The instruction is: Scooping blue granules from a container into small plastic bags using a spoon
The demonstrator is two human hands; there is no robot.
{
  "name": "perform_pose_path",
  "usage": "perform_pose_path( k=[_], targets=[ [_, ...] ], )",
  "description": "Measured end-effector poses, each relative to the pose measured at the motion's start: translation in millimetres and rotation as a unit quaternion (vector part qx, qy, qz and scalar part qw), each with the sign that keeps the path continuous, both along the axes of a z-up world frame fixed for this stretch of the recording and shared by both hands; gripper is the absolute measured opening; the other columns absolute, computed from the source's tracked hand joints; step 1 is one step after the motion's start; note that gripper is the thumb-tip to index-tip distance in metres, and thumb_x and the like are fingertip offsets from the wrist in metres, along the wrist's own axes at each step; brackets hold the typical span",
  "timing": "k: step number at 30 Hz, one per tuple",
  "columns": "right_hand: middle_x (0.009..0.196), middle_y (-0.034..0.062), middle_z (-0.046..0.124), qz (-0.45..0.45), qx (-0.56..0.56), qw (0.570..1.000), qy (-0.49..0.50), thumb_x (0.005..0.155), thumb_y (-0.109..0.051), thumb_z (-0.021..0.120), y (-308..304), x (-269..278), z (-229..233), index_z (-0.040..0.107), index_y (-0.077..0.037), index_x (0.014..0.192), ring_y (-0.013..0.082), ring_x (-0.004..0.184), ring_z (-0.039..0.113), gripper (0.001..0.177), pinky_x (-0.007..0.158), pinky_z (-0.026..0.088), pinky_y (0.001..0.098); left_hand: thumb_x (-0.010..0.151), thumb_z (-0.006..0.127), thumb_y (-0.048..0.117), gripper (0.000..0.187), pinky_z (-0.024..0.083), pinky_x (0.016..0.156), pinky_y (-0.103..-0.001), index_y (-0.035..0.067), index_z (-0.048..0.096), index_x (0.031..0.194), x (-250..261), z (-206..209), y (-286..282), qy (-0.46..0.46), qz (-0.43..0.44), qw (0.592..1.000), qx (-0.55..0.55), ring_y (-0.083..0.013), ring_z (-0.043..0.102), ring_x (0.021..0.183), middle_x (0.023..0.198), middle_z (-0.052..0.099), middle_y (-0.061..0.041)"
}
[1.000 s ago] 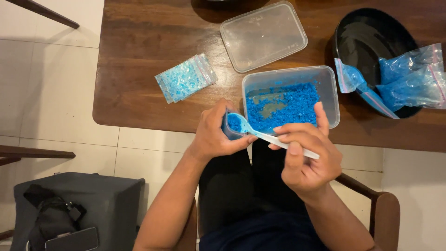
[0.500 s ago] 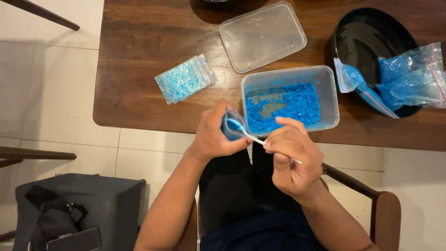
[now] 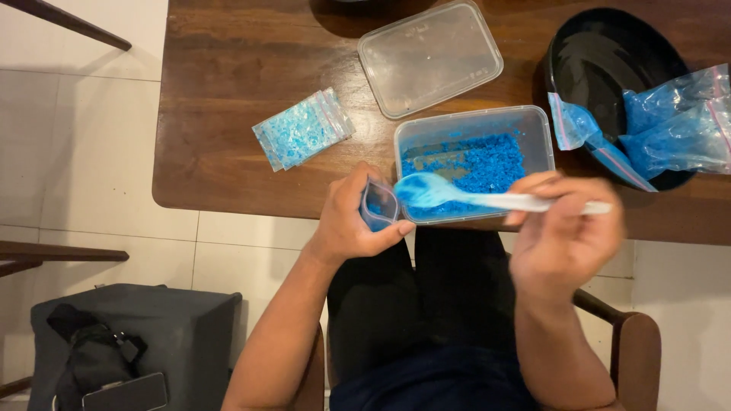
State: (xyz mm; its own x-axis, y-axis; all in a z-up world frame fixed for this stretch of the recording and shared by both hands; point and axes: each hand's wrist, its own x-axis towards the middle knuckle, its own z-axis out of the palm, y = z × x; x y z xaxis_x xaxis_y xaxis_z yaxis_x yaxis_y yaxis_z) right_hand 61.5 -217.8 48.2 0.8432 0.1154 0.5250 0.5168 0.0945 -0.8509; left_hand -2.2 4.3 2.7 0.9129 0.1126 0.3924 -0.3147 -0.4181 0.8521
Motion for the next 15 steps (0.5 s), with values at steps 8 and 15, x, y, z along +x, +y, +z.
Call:
perform_pose_path(
  k=[8, 15],
  targets=[
    [0.092, 0.0190, 0.065, -0.114, -0.167, 0.978, -0.046, 0.121, -0.018, 0.047, -35, 25, -20, 0.059, 0.008, 0.109, 0.0256, 0.072, 0.069, 0.031, 0.067, 0.052, 0.0321, 0.082, 0.069, 0.058, 0.053, 0.046, 0.058, -0.027, 0.010, 0.047, 0.093, 1, 0, -2, 0.006, 0.000, 1.000, -0.006, -0.0140, 0.056, 0.063, 0.077, 0.058, -0.001],
    [0.091, 0.0033, 0.074, -0.009, -0.321, 0.939, -0.126, 0.110, -0.025, 0.051, -28, 22, -9, 0.072, -0.007, 0.092, 0.0286, 0.115, 0.070, 0.033, 0.127, 0.030, 0.0647, 0.083, 0.067, 0.061, 0.055, 0.043, 0.055, -0.027, 0.010, 0.047, 0.091, 2, -4, -3, 0.012, -0.003, 1.000, -0.004, -0.0133, 0.053, 0.059, 0.075, 0.056, 0.000]
  ],
)
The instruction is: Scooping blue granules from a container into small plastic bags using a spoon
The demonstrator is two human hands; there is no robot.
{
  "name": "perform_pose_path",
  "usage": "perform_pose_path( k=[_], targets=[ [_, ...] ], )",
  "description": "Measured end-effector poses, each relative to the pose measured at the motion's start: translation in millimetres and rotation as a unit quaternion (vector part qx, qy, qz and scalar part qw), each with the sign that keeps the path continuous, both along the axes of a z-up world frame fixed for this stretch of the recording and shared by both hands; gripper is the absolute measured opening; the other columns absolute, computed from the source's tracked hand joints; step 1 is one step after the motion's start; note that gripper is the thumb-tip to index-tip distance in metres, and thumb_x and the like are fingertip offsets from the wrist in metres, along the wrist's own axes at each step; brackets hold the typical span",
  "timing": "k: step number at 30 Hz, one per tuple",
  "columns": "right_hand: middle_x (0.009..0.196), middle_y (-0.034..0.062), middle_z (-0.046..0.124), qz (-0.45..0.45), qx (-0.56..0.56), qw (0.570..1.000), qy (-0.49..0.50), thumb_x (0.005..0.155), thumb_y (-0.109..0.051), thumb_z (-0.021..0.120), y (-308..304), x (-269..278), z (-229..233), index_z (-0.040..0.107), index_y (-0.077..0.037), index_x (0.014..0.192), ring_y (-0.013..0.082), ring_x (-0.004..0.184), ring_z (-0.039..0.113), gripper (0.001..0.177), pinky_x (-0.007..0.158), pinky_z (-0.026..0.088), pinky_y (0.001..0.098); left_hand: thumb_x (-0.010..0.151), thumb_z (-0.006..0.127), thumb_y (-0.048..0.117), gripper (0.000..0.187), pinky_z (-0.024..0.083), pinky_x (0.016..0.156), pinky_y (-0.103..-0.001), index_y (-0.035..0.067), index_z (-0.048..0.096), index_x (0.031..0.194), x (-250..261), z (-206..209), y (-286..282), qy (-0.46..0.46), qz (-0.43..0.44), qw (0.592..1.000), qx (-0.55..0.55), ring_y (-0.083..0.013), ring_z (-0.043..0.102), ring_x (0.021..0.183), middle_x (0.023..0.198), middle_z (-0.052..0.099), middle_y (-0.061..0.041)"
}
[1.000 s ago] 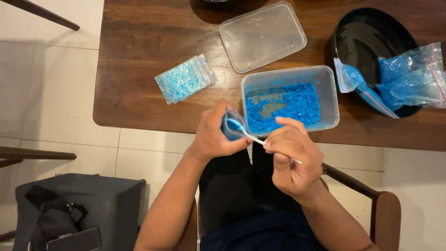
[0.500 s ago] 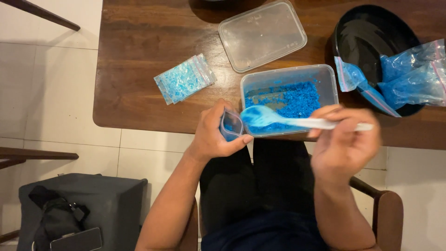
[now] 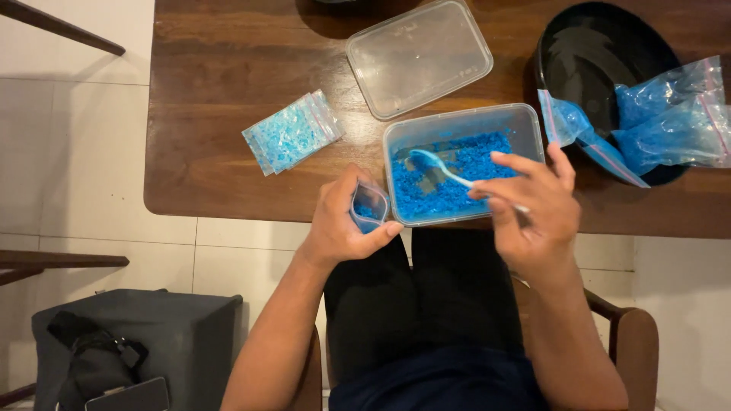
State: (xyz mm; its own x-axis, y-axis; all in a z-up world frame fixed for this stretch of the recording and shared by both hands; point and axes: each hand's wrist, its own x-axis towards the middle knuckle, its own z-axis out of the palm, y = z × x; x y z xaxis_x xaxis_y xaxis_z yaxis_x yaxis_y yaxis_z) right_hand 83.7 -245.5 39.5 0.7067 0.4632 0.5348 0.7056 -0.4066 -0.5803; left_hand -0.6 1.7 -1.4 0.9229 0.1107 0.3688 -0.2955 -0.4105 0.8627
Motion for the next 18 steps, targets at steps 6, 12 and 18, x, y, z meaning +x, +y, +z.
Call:
perform_pose_path(
  k=[6, 12, 18],
  targets=[
    [0.079, 0.0060, 0.071, 0.005, 0.043, 0.999, -0.020, 0.109, -0.014, 0.050, -3, -10, 19, 0.068, -0.005, 0.092, 0.0313, 0.104, 0.073, 0.026, 0.123, 0.038, 0.0649, 0.084, 0.067, 0.058, 0.053, 0.043, 0.055, -0.027, 0.011, 0.047, 0.091, 1, 0, 0, -0.013, 0.002, 1.000, 0.000, -0.0127, 0.053, 0.059, 0.075, 0.056, -0.001],
    [0.068, -0.0001, 0.068, 0.095, 0.016, 0.995, 0.029, 0.106, -0.014, 0.049, -1, -2, 22, 0.068, -0.010, 0.085, 0.0263, 0.097, 0.074, 0.029, 0.107, 0.045, 0.0536, 0.084, 0.066, 0.060, 0.054, 0.042, 0.055, -0.026, 0.010, 0.046, 0.090, 4, -5, 0, -0.013, -0.005, 1.000, -0.008, -0.0124, 0.052, 0.059, 0.075, 0.056, -0.001],
    [0.064, -0.0038, 0.068, 0.093, 0.056, 0.993, 0.052, 0.107, -0.036, 0.050, 8, 8, 15, 0.073, -0.011, 0.084, 0.0258, 0.087, 0.076, 0.041, 0.097, 0.043, 0.0403, 0.077, 0.085, 0.046, 0.053, 0.053, 0.054, -0.032, 0.007, 0.050, 0.085, 7, -19, 3, -0.076, -0.010, 0.994, -0.082, -0.0247, 0.067, 0.057, 0.066, 0.063, -0.010]
  ],
)
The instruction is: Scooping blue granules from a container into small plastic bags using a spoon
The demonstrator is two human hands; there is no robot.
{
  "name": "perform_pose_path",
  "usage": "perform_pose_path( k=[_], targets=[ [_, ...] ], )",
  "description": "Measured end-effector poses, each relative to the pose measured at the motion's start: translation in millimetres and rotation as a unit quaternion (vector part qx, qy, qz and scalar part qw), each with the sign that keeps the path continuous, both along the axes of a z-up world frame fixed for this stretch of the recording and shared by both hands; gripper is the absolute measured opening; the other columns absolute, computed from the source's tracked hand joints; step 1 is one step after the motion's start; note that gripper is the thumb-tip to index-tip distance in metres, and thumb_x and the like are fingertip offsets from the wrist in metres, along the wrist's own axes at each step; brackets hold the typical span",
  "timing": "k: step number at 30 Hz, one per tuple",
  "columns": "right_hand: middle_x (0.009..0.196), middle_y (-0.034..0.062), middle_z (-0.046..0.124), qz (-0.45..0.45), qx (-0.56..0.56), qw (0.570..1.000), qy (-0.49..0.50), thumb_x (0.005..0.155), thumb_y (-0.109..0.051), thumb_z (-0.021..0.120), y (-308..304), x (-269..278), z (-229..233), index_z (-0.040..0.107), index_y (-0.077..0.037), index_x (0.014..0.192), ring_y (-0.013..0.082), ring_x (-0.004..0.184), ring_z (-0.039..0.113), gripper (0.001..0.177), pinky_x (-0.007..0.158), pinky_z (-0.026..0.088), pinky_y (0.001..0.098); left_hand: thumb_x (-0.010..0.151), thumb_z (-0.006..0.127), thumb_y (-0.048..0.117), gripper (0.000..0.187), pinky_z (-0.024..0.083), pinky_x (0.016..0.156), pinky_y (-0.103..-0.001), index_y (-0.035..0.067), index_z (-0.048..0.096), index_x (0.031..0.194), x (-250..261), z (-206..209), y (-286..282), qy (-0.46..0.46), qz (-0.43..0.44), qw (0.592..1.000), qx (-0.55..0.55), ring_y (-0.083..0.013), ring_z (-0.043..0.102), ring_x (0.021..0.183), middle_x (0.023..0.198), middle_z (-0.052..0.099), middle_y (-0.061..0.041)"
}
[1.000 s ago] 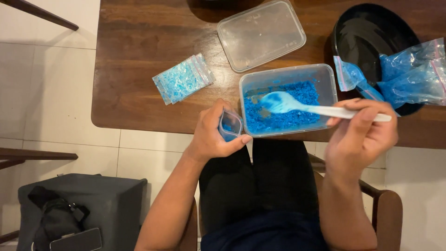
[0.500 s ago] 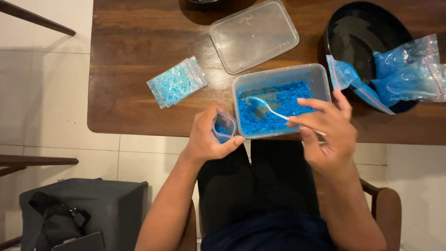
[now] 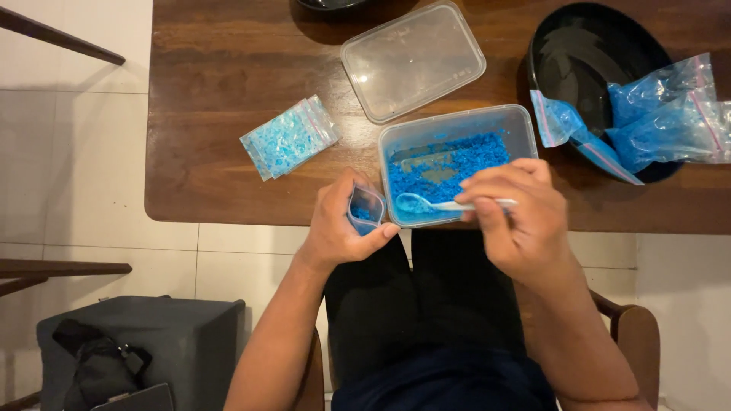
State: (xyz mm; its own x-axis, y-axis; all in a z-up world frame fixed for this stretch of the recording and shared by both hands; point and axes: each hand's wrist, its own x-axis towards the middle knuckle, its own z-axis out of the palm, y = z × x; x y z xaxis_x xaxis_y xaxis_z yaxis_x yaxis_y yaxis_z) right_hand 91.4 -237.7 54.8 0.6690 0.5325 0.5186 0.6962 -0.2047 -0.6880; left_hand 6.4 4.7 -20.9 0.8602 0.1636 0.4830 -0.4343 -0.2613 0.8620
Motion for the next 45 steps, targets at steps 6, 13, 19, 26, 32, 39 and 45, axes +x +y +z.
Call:
perform_pose_path(
  k=[6, 13, 19, 26, 32, 39, 45],
  targets=[
    [0.063, -0.0017, 0.067, -0.025, 0.010, 0.999, -0.033, 0.110, -0.029, 0.049, 0, 12, 1, 0.073, -0.006, 0.087, 0.0271, 0.093, 0.076, 0.040, 0.094, 0.041, 0.0386, 0.077, 0.086, 0.046, 0.054, 0.053, 0.054, -0.032, 0.007, 0.050, 0.085, -1, -5, 0, 0.002, 0.003, 1.000, 0.003, -0.0241, 0.068, 0.057, 0.067, 0.063, -0.010],
    [0.059, -0.0016, 0.066, -0.029, 0.028, 0.999, -0.027, 0.108, -0.020, 0.054, 8, 7, -5, 0.073, -0.006, 0.085, 0.0266, 0.080, 0.075, 0.033, 0.089, 0.045, 0.0365, 0.077, 0.085, 0.048, 0.054, 0.053, 0.053, -0.032, 0.007, 0.051, 0.084, 0, 0, -1, 0.012, 0.005, 1.000, 0.005, -0.0241, 0.067, 0.056, 0.066, 0.063, -0.010],
    [0.073, 0.0001, 0.070, -0.008, 0.015, 0.998, -0.061, 0.109, -0.024, 0.056, 10, 18, -7, 0.075, -0.007, 0.096, 0.0295, 0.087, 0.072, 0.029, 0.090, 0.043, 0.0382, 0.078, 0.084, 0.048, 0.053, 0.053, 0.052, -0.033, 0.007, 0.051, 0.083, 0, 1, 0, 0.007, 0.004, 1.000, 0.006, -0.0250, 0.068, 0.056, 0.066, 0.064, -0.010],
    [0.085, 0.0042, 0.070, 0.002, -0.061, 0.998, -0.011, 0.110, -0.018, 0.048, -9, 8, 11, 0.071, -0.006, 0.099, 0.0225, 0.094, 0.067, 0.029, 0.099, 0.048, 0.0397, 0.082, 0.066, 0.061, 0.055, 0.044, 0.055, -0.028, 0.010, 0.049, 0.088, -6, 21, -3, 0.076, 0.027, 0.992, 0.101, -0.0137, 0.055, 0.059, 0.074, 0.057, -0.001],
    [0.081, 0.0032, 0.073, -0.047, -0.067, 0.997, 0.008, 0.109, -0.014, 0.052, -10, -4, -7, 0.074, -0.004, 0.100, 0.0203, 0.095, 0.072, 0.026, 0.105, 0.046, 0.0412, 0.076, 0.074, 0.059, 0.058, 0.044, 0.055, -0.028, 0.010, 0.046, 0.091, -7, 24, -3, 0.074, 0.019, 0.993, 0.086, -0.0145, 0.057, 0.059, 0.075, 0.060, -0.001],
    [0.083, 0.0046, 0.074, -0.097, -0.071, 0.992, 0.041, 0.111, -0.014, 0.050, -3, -18, 1, 0.071, -0.003, 0.098, 0.0225, 0.100, 0.073, 0.027, 0.125, 0.037, 0.0582, 0.068, 0.082, 0.059, 0.065, 0.047, 0.058, -0.028, 0.010, 0.047, 0.093, -9, 25, -3, 0.083, 0.024, 0.991, 0.102, -0.0161, 0.062, 0.063, 0.079, 0.063, -0.003],
    [0.082, 0.0066, 0.074, -0.084, -0.057, 0.995, 0.021, 0.110, -0.009, 0.052, -1, -18, 4, 0.072, -0.001, 0.092, 0.0257, 0.098, 0.074, 0.028, 0.127, 0.036, 0.0625, 0.070, 0.078, 0.061, 0.064, 0.049, 0.058, -0.028, 0.011, 0.047, 0.095, -9, 24, -3, 0.103, 0.019, 0.988, 0.111, -0.0163, 0.063, 0.064, 0.081, 0.063, -0.002]
  ],
)
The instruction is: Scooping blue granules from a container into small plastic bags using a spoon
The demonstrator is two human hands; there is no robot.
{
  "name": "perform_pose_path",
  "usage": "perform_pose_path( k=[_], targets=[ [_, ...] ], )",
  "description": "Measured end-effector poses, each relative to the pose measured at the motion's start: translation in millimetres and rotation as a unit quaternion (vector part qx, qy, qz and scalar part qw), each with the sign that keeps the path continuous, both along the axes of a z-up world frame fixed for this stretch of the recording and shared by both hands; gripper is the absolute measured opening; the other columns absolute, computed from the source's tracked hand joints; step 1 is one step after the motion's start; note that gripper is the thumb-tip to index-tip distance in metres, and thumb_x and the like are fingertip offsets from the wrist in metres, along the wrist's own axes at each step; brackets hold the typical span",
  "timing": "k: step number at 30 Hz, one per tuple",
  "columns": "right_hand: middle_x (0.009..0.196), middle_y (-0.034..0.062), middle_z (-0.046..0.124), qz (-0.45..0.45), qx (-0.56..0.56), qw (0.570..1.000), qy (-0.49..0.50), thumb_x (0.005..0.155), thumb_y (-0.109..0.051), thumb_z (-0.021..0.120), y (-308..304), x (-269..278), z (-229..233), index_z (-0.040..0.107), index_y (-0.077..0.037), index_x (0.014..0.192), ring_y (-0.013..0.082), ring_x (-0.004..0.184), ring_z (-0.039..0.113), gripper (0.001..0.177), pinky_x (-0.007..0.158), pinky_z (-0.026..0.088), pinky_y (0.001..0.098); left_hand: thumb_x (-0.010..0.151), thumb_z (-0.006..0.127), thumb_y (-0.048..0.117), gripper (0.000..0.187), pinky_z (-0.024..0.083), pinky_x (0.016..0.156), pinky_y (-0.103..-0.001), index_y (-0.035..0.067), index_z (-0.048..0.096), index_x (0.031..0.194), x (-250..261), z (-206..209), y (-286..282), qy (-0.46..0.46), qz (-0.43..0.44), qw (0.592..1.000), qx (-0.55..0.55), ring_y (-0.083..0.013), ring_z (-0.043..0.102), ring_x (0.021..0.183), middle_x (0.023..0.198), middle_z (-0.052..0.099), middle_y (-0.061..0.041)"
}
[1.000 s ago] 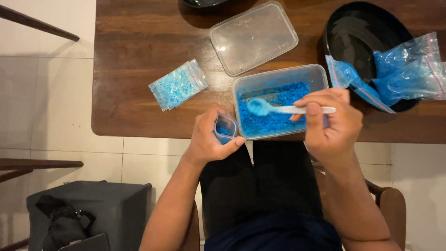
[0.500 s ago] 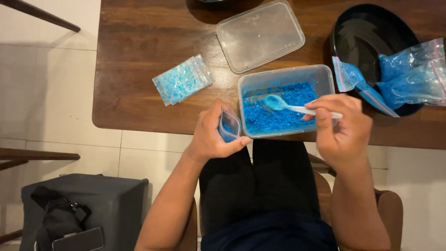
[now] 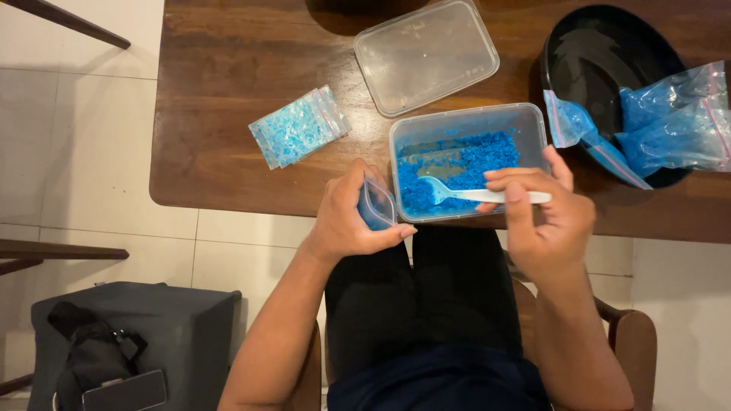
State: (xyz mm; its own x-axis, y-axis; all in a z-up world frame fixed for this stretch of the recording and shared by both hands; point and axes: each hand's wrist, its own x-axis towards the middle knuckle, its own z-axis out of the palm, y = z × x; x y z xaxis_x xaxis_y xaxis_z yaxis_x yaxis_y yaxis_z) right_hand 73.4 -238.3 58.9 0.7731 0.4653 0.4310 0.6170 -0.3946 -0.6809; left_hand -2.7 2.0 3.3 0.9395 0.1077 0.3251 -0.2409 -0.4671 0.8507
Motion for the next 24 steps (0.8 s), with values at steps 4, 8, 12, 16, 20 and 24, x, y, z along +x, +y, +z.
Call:
perform_pose_path(
  k=[4, 8, 12, 16, 20, 24],
  targets=[
    [0.086, 0.0091, 0.074, -0.004, 0.004, 1.000, 0.009, 0.111, -0.010, 0.050, 0.7, -0.4, 1.1, 0.070, 0.000, 0.094, 0.0248, 0.092, 0.075, 0.027, 0.129, 0.034, 0.0652, 0.066, 0.085, 0.056, 0.067, 0.049, 0.060, -0.028, 0.010, 0.047, 0.094, -0.1, 1.1, -0.4, -0.010, 0.002, 1.000, -0.001, -0.0163, 0.063, 0.066, 0.081, 0.063, -0.003],
    [0.084, 0.0083, 0.073, -0.003, 0.010, 1.000, 0.017, 0.111, -0.012, 0.050, 1.8, 0.6, 1.0, 0.069, -0.001, 0.095, 0.0211, 0.080, 0.074, 0.027, 0.127, 0.036, 0.0646, 0.067, 0.085, 0.055, 0.066, 0.049, 0.061, -0.028, 0.009, 0.047, 0.095, 0.2, 0.9, -0.2, -0.015, -0.004, 1.000, -0.004, -0.0169, 0.063, 0.067, 0.083, 0.063, -0.004],
    [0.077, 0.0091, 0.071, -0.002, 0.028, 0.999, 0.030, 0.113, -0.011, 0.049, 0.8, 2.5, 5.3, 0.068, 0.000, 0.099, 0.0208, 0.078, 0.072, 0.026, 0.129, 0.038, 0.0631, 0.069, 0.082, 0.057, 0.064, 0.048, 0.060, -0.028, 0.009, 0.047, 0.095, 1.3, -1.3, -1.3, -0.014, 0.001, 1.000, 0.000, -0.0167, 0.062, 0.066, 0.082, 0.062, -0.003],
    [0.076, 0.0090, 0.071, 0.000, 0.021, 0.999, 0.031, 0.112, -0.015, 0.048, 1.1, 2.8, 3.4, 0.068, 0.001, 0.097, 0.0197, 0.076, 0.072, 0.030, 0.128, 0.038, 0.0635, 0.071, 0.080, 0.057, 0.062, 0.047, 0.057, -0.028, 0.010, 0.047, 0.094, 0.2, -3.7, -1.3, -0.007, 0.006, 1.000, -0.003, -0.0156, 0.062, 0.063, 0.080, 0.062, -0.002],
    [0.078, 0.0098, 0.071, -0.009, 0.026, 0.999, 0.023, 0.114, -0.016, 0.047, 1.5, 2.4, 4.1, 0.069, 0.002, 0.098, 0.0206, 0.078, 0.071, 0.032, 0.126, 0.040, 0.0629, 0.074, 0.079, 0.055, 0.059, 0.046, 0.057, -0.028, 0.011, 0.046, 0.093, 0.6, -0.7, -1.2, -0.015, 0.001, 1.000, -0.004, -0.0154, 0.059, 0.062, 0.078, 0.060, -0.002],
    [0.079, 0.0123, 0.070, -0.039, 0.063, 0.997, 0.036, 0.116, -0.014, 0.045, 1.0, 4.4, 6.5, 0.067, 0.004, 0.102, 0.0197, 0.075, 0.069, 0.032, 0.124, 0.048, 0.0600, 0.074, 0.079, 0.054, 0.058, 0.046, 0.055, -0.027, 0.011, 0.046, 0.094, 0.7, -3.7, -1.0, -0.014, 0.001, 1.000, -0.001, -0.0145, 0.059, 0.060, 0.077, 0.059, 0.000]
  ],
)
